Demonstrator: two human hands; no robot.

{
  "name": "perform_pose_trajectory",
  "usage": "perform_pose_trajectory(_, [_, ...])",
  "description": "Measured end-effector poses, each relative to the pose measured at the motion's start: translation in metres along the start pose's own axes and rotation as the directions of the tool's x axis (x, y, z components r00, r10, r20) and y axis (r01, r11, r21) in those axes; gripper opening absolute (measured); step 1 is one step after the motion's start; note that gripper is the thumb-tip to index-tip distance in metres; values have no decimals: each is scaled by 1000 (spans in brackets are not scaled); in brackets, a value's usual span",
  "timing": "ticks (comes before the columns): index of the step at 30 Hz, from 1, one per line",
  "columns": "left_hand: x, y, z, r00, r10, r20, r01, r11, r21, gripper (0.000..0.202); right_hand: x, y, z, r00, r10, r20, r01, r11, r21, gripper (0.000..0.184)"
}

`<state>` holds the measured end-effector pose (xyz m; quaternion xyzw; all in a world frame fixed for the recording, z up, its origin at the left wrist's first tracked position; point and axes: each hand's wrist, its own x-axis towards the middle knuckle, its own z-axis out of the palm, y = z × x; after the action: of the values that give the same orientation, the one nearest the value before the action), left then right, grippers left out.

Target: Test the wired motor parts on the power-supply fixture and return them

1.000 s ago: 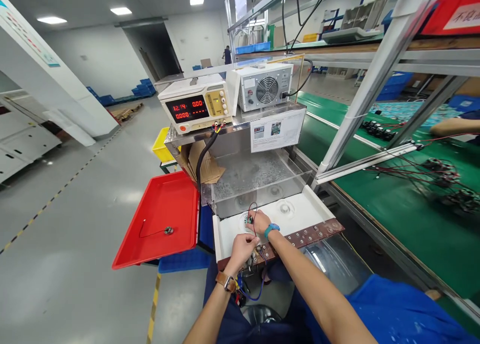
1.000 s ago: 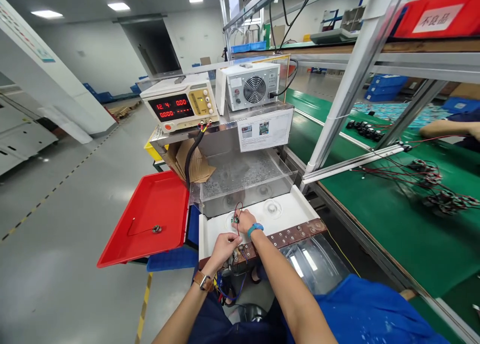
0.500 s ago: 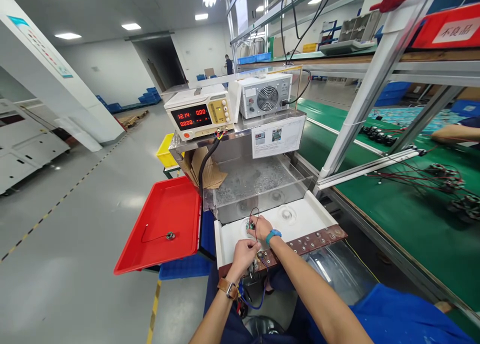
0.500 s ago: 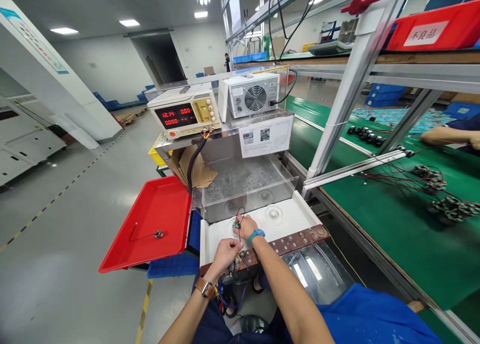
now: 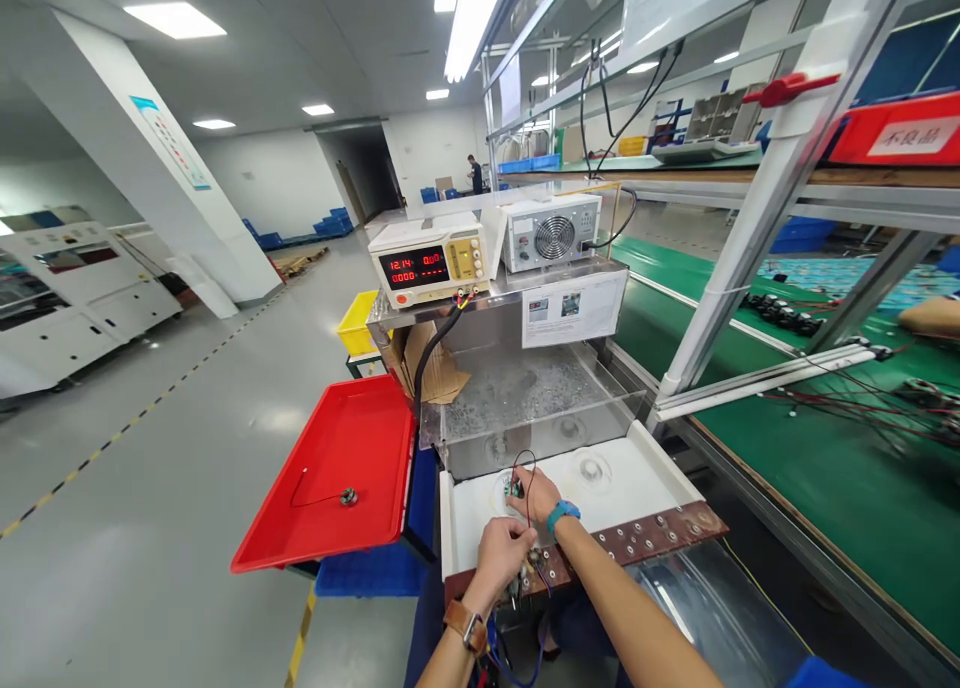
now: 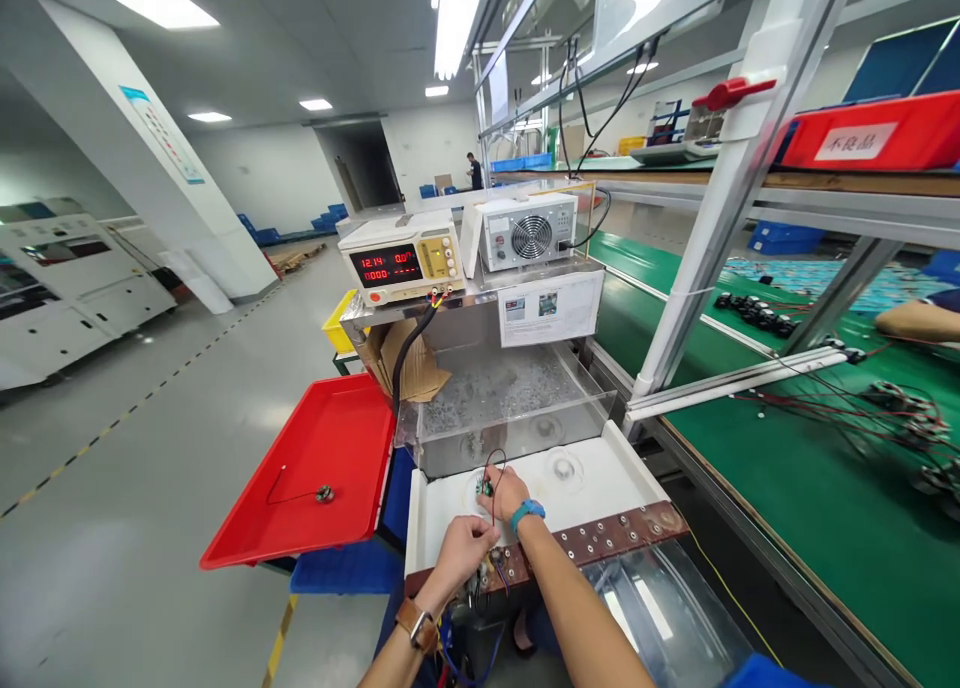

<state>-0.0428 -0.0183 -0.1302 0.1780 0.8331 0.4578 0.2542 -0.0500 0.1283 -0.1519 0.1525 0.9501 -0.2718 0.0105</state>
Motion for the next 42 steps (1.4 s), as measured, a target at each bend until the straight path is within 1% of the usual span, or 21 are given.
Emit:
perform_pose_trajectory(4, [-1,2,1,999,0,-47,1,1000,7,30,-2,-2,0,999,-28,-15,29,999,31,31])
perform_pose_trajectory(8, [0,0,3,996,4,-86,-3,1000,6,29,-1,-1,5,998,-43,-39,45,998,49,30])
perform_pose_trajectory(14, [2,-5,6,994,12,-108,-13,1000,-6,34,-2,-3,4,995,-81,-59,84,995,47,28])
perform_pose_trajectory(19, [3,0,5,992,37,-122,-41,999,-25,45,-1,-6,-2,996,-83,-30,84,996,18,35])
perform_pose_trajectory(22, [-1,6,-1,990,99,-101,-102,994,-28,58,-3,-14,-9,998,-59,-14,59,998,7,35])
perform_pose_trajectory(24, [-4,13,-6,984,142,-111,-151,985,-79,67,-7,-19,-20,997,-28,-74,32,998,51,32])
perform_pose_trajectory(25, [-4,19,-8,981,143,-134,-161,978,-136,70,-10,-20,-29,991,7,-134,4,997,82,32])
perform_pose_trajectory(26, [-3,26,-9,982,114,-153,-145,968,-205,72,-14,-18,-40,977,60,-204,-37,993,115,31])
perform_pose_trajectory(27, [-1,35,-8,985,72,-157,-114,955,-275,75,-19,-14,-53,953,131,-273,-93,985,149,31])
perform_pose_trajectory(28, [2,47,-6,988,36,-152,-87,933,-348,76,-27,-6,-69,916,214,-338,-159,970,183,32])
perform_pose_trajectory(29, [3,62,-1,992,18,-125,-68,909,-411,76,-37,6,-87,869,299,-393,-228,949,218,32])
perform_pose_trajectory(30, [4,78,5,996,26,-87,-64,882,-467,75,-51,21,-106,814,378,-441,-293,923,250,31])
perform_pose_trajectory(31, [3,96,13,997,61,-42,-74,853,-517,73,-69,40,-126,751,449,-483,-355,892,278,31])
perform_pose_trajectory(33, [-2,132,31,982,178,59,-113,811,-573,70,-110,86,-169,603,572,-556,-475,817,327,29])
perform_pose_trajectory(35, [-8,161,50,950,281,137,-157,809,-567,70,-156,138,-211,436,660,-611,-593,722,357,29])
perform_pose_trajectory(36, [-10,170,58,935,313,164,-179,820,-544,71,-178,165,-230,365,692,-623,-647,669,365,28])
perform_pose_trajectory(38, [-11,174,73,925,326,194,-202,856,-476,73,-215,213,-264,253,745,-618,-731,565,382,31])
perform_pose_trajectory(39, [-10,169,79,929,310,202,-197,877,-438,75,-229,233,-278,213,764,-608,-760,521,389,33])
perform_pose_trajectory(40, [-8,161,84,933,291,209,-187,894,-408,77,-240,249,-290,185,777,-601,-778,489,394,34])
perform_pose_trajectory(41, [-4,150,88,941,263,213,-169,910,-378,78,-248,263,-301,169,787,-593,-790,468,396,34])
perform_pose_trajectory(42, [0,137,92,950,226,214,-142,926,-350,80,-254,275,-311,165,795,-584,-797,456,396,34])
